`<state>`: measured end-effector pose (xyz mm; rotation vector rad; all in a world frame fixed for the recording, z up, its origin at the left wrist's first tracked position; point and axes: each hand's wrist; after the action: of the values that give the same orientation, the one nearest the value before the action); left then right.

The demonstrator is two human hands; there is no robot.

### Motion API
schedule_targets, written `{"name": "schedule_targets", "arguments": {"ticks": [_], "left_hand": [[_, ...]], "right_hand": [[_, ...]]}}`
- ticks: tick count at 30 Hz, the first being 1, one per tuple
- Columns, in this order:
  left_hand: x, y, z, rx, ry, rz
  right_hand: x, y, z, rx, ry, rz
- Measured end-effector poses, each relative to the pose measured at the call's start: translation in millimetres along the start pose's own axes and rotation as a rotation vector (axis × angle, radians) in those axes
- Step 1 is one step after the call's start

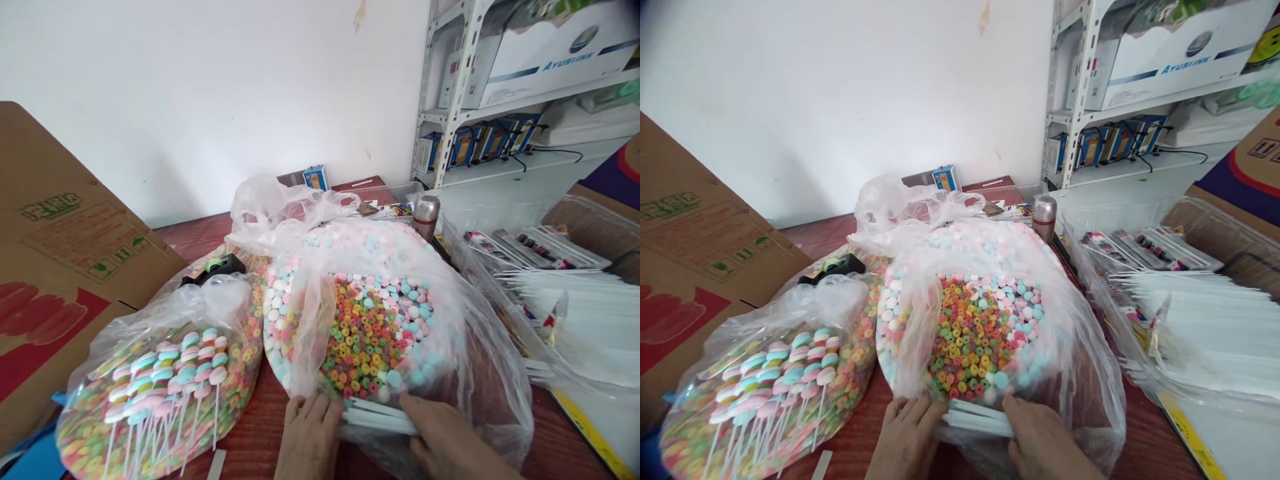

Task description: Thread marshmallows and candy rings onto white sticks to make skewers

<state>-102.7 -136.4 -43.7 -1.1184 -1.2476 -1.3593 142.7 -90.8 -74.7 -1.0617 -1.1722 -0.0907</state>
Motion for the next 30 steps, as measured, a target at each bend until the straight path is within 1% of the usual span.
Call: {"name": "schedule_targets", "arguments": {"ticks": [2, 4, 5, 7, 9, 11, 13, 15, 16, 18, 19, 22, 24, 26, 27, 30], "left_hand": [[6.1, -10, 5, -0.086, 0.071, 0.028], [14.3, -21, 12, -0.133, 0.162, 0.066], [18.5, -25, 17, -0.13, 0.207, 0.082], [26.6, -31, 28, -0.073, 0.291, 0.107], [34.6, -31, 41, -0.002, 0.333, 0.107], [42.1, -28, 52, 0.007, 0.285, 0.041], [46.7, -24, 59, -0.05, 0.168, -0.092], [45.6, -20, 62, -0.107, 0.054, -0.242], [42.3, -19, 63, -0.114, 0.018, -0.305], [31.4, -17, 64, -0.101, -0.032, -0.394], [24.7, -16, 65, -0.097, -0.057, -0.422], [7.7, -13, 68, -0.132, -0.176, -0.47], [4.3, -12, 68, -0.166, -0.264, -0.486], [8.5, -11, 67, -0.168, -0.311, -0.501], [13.0, -11, 67, -0.161, -0.317, -0.52], [31.2, -11, 66, -0.11, -0.285, -0.619]], "right_hand": [[28, 3, -1, 0.024, -0.034, 0.219], [53, 7, 0, 0.02, 0.074, 0.291], [63, 9, 3, 0.009, 0.148, 0.272], [78, 11, 14, -0.007, 0.289, 0.149], [82, 12, 33, 0.021, 0.363, -0.031], [76, 15, 54, 0.086, 0.379, -0.261], [60, 18, 72, 0.154, 0.344, -0.485], [41, 24, 81, 0.191, 0.321, -0.534], [32, 27, 82, 0.189, 0.324, -0.546], [21, 32, 79, 0.201, 0.333, -0.529], [19, 35, 75, 0.222, 0.334, -0.511], [23, 39, 63, 0.297, 0.312, -0.416], [30, 39, 57, 0.313, 0.293, -0.342], [40, 36, 54, 0.32, 0.267, -0.259], [45, 34, 56, 0.326, 0.26, -0.218], [61, 23, 74, 0.291, 0.273, -0.135]]}}
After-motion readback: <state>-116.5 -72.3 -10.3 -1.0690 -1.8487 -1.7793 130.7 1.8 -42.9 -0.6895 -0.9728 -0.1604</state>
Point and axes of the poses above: each hand's wrist, its own z-axis towards the middle knuckle, its own x-axis out of the back of the hand, y = z × x, and after that the axes turned 13 degrees about x, right-handed
